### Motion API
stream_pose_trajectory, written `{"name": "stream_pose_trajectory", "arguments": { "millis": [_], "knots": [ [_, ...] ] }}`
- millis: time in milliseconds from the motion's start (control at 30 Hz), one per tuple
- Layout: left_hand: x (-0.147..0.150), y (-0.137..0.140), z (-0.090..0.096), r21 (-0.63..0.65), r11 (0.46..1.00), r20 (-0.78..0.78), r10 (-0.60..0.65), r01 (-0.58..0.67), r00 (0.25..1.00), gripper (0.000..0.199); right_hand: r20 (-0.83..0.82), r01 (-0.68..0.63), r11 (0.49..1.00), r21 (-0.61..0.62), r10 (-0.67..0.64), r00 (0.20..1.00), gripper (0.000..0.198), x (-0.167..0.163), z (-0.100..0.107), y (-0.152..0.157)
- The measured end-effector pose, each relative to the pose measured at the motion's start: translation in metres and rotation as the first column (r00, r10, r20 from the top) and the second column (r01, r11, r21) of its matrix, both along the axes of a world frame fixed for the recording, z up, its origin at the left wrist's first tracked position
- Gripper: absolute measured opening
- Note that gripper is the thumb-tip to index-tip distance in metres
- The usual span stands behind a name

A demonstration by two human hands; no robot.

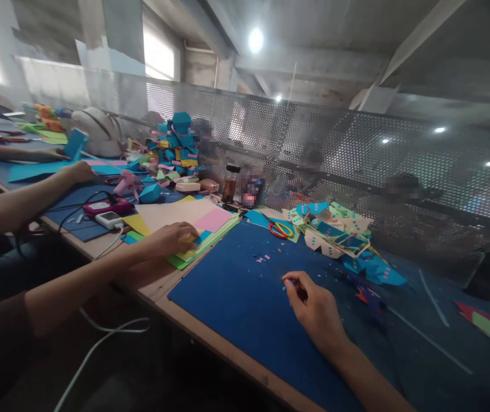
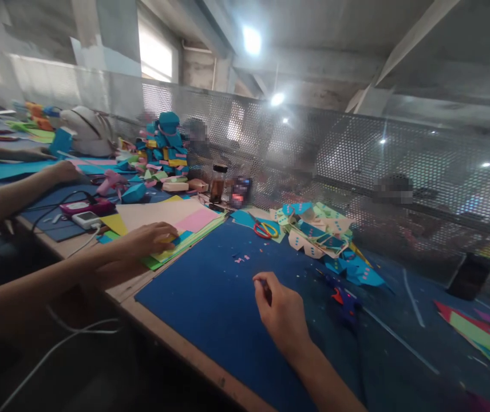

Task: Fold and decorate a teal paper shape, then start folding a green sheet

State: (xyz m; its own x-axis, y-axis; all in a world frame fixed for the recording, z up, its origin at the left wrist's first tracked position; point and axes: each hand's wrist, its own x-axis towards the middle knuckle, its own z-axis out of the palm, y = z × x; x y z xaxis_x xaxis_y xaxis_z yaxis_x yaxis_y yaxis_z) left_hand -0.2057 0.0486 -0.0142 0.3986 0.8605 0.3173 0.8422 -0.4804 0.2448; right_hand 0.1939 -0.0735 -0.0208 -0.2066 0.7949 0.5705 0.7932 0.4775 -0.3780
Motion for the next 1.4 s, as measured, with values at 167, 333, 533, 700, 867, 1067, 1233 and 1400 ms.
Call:
{"name": "stream_pose_trajectory", "arguments": {
  "millis": [167,333,533,700,867,1067,1233,1400],
  "knots": [
    [0.002,-0.002,-0.005,0.049,0.999,0.011,-0.010,0.009,1.000,0.048,0.007,-0.004,1.000,-0.001,0.004,1.000,0.023,0.001,-0.001,-0.001],
    [0.009,0.000,-0.003,0.036,0.999,-0.014,0.016,-0.016,1.000,0.045,0.003,-0.008,1.000,-0.008,0.008,1.000,0.022,0.000,0.000,-0.002],
    [0.005,-0.003,-0.006,0.058,0.997,0.081,-0.050,0.045,0.995,0.034,0.004,-0.022,1.000,-0.016,0.022,1.000,0.020,0.000,0.001,-0.001],
    [0.004,-0.004,-0.003,0.064,0.997,0.076,-0.057,0.052,0.995,0.028,0.011,-0.026,1.000,-0.017,0.026,1.000,0.020,-0.001,0.002,-0.002],
    [0.007,-0.009,0.001,0.067,0.992,0.096,-0.117,0.111,0.989,0.027,0.038,-0.035,0.999,0.001,0.034,0.999,0.020,-0.001,0.004,-0.003],
    [0.009,-0.008,-0.001,0.103,0.986,0.055,-0.140,0.134,0.989,0.023,0.055,-0.030,0.999,0.020,0.029,0.998,0.020,-0.001,0.002,-0.002],
    [0.010,-0.007,-0.002,0.129,0.989,0.091,-0.088,0.076,0.992,0.024,0.059,-0.034,0.999,0.005,0.034,0.998,0.020,0.000,0.002,-0.002],
    [0.010,-0.012,0.004,0.161,0.987,0.154,-0.014,-0.012,0.988,0.025,0.059,-0.028,1.000,0.002,0.027,0.998,0.020,-0.001,0.001,-0.001]
  ]
}}
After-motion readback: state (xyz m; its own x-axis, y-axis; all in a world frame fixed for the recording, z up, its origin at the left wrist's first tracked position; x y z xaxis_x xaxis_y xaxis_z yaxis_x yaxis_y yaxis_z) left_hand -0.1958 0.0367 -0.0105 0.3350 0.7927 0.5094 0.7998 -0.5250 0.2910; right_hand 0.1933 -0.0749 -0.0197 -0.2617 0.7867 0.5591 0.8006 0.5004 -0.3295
